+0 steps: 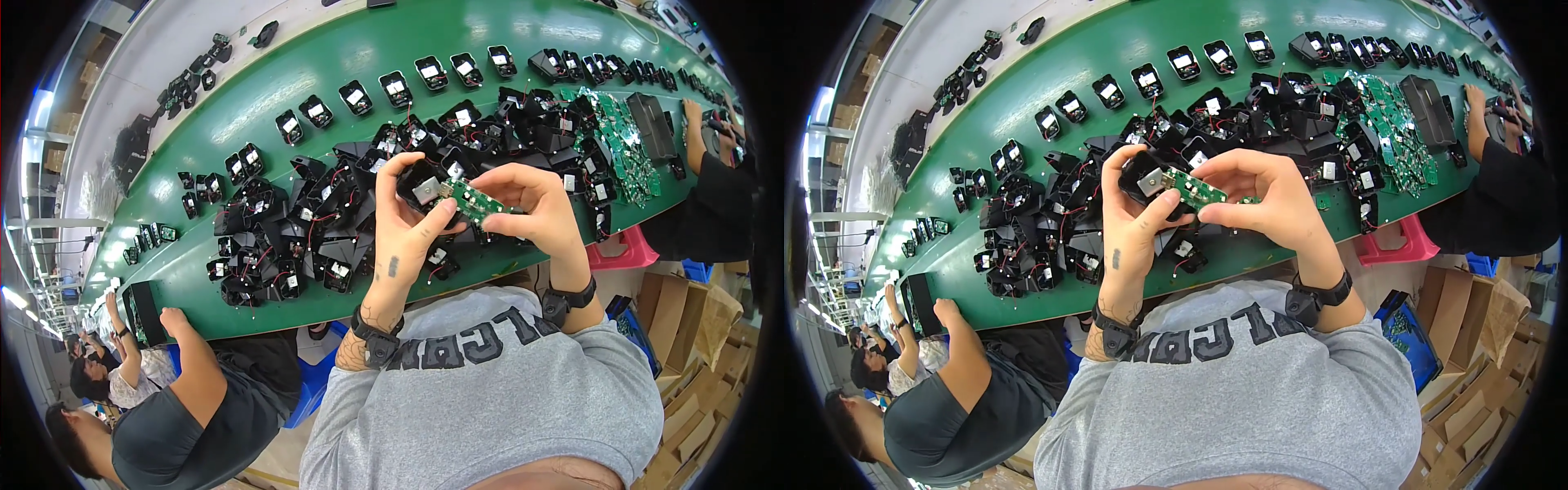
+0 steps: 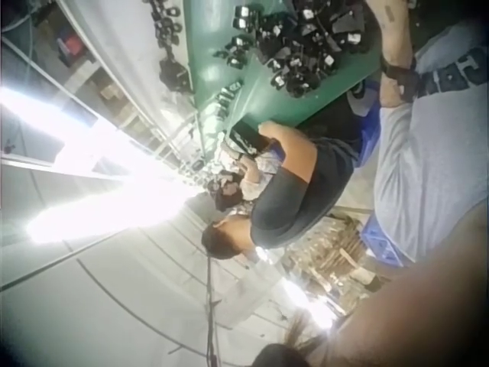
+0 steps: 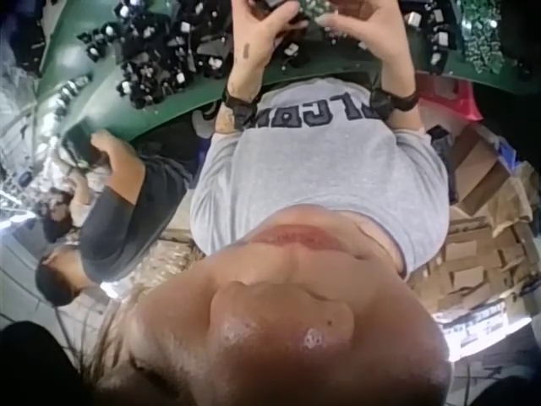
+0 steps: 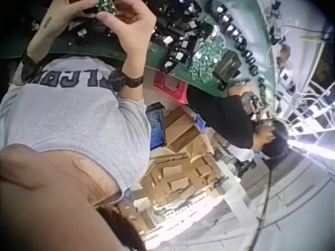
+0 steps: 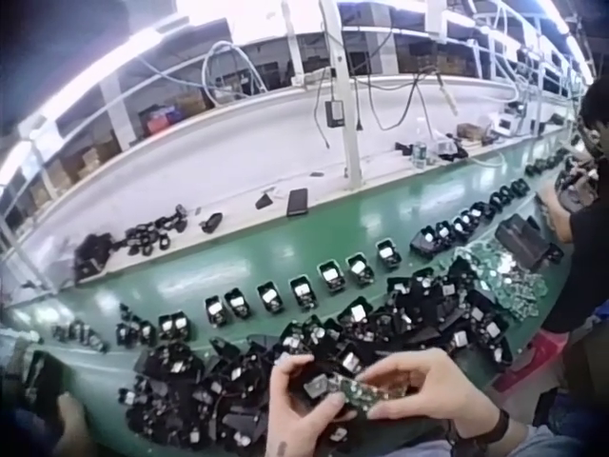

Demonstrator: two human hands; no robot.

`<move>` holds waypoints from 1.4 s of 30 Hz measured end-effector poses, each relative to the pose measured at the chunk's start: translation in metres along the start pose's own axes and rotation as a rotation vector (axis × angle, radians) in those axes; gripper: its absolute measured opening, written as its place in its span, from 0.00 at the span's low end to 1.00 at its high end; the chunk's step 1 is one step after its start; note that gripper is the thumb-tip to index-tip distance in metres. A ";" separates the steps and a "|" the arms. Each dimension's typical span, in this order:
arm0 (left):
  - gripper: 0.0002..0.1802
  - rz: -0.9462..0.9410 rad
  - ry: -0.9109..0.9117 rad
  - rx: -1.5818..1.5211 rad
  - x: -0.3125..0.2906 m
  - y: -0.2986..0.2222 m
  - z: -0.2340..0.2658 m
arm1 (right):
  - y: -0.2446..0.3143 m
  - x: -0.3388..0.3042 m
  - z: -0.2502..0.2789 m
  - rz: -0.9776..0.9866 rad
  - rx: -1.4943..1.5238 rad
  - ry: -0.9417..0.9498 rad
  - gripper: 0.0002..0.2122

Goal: The person assembles electronic devices by hand, picking up a black plastic housing and a green circuit board, fitting the board into the housing, and pressing them together. The person then places the assembled unit onto the green conveyor belt and reaches for another set of components.

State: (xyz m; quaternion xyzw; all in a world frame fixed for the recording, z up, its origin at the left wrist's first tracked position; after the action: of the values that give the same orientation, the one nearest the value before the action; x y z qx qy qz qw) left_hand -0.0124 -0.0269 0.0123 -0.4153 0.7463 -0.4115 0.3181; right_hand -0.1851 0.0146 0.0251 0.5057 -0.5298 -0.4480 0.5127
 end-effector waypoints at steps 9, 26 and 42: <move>0.33 0.167 0.180 -0.024 -0.002 -0.002 -0.001 | -0.006 0.012 0.015 -0.116 0.010 0.055 0.09; 0.37 0.166 0.157 -0.006 -0.001 0.009 -0.007 | 0.008 0.038 0.023 0.183 -0.338 0.341 0.08; 0.36 0.001 0.031 0.076 0.005 0.012 -0.006 | 0.004 0.020 0.004 0.870 -0.977 0.102 0.10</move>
State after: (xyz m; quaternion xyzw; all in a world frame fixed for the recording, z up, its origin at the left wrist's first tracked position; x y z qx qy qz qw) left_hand -0.0238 -0.0255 0.0038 -0.3962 0.7351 -0.4459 0.3223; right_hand -0.1886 -0.0047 0.0301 -0.0253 -0.3965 -0.3644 0.8422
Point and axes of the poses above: each hand's wrist, its own x-axis towards the middle knuckle, its own z-axis out of the back of the hand, y = z × x, the point moved 2 cm from there along x, towards the middle knuckle, and after that the axes turned 3 degrees about z, right-handed, at the moved point
